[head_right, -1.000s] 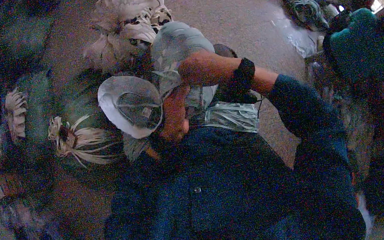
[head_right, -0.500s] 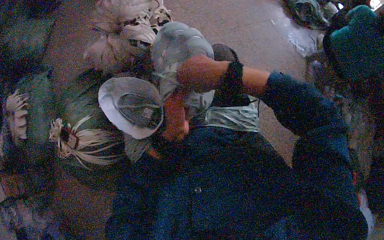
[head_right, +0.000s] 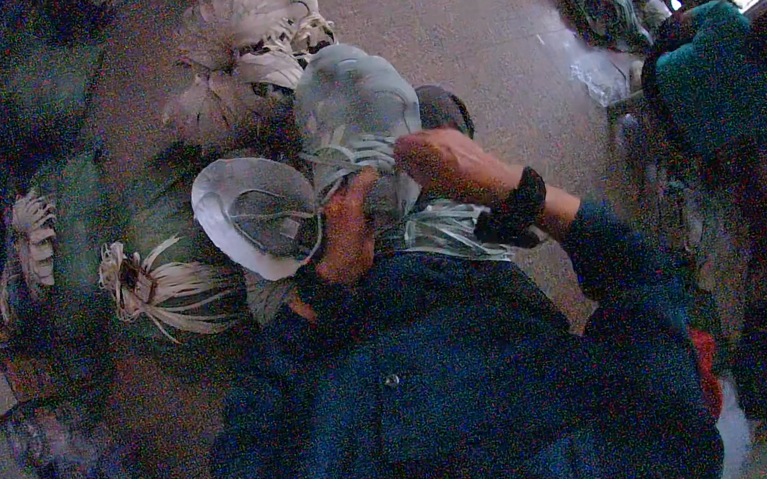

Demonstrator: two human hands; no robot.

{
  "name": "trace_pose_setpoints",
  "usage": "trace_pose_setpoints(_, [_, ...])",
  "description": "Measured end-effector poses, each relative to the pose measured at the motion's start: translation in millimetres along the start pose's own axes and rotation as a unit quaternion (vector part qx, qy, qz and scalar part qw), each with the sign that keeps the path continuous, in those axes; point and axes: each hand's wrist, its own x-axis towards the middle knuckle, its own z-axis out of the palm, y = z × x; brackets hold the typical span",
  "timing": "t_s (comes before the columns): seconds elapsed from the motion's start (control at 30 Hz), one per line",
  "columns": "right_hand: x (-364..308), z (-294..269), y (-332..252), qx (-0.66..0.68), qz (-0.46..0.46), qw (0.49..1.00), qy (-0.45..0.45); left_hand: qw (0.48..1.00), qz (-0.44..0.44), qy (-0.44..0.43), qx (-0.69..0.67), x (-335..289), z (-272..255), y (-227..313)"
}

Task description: The recorder is lacing a mint green sneaker while sitting in a workshop area surrounded by bags of materials.

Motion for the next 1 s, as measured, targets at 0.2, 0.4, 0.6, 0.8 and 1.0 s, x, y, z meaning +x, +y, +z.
trace_pose_setpoints(0.2, [-15.0, 29.9, -4.1, 0.035, 0.082, 0.995, 0.046, 0.964, -0.211, -0.046, -0.153, 16.5, -10.5, 4.0])
trace_pose_setpoints(0.4, [-9.2, 34.1, -4.6, 0.107, 0.115, 0.987, 0.045, 0.93, -0.266, -0.107, -0.229, 19.0, -14.3, 12.8])
trace_pose_setpoints(0.6, [-82.9, -1.1, 49.4, 0.269, 0.326, 0.906, 0.016, 0.979, -0.125, -0.05, -0.156, -5.4, -10.6, 13.0])
trace_pose_setpoints(0.8, [-249.0, -45.5, 151.5, -0.383, 0.458, 0.798, -0.08, 0.985, -0.142, -0.07, -0.072, -14.7, -23.8, 18.8])
trace_pose_setpoints(1.0, [-156.2, -8.8, 98.7, -0.241, 0.275, 0.926, 0.096, 0.881, -0.14, -0.143, 0.429, -26.0, -46.5, 55.2])
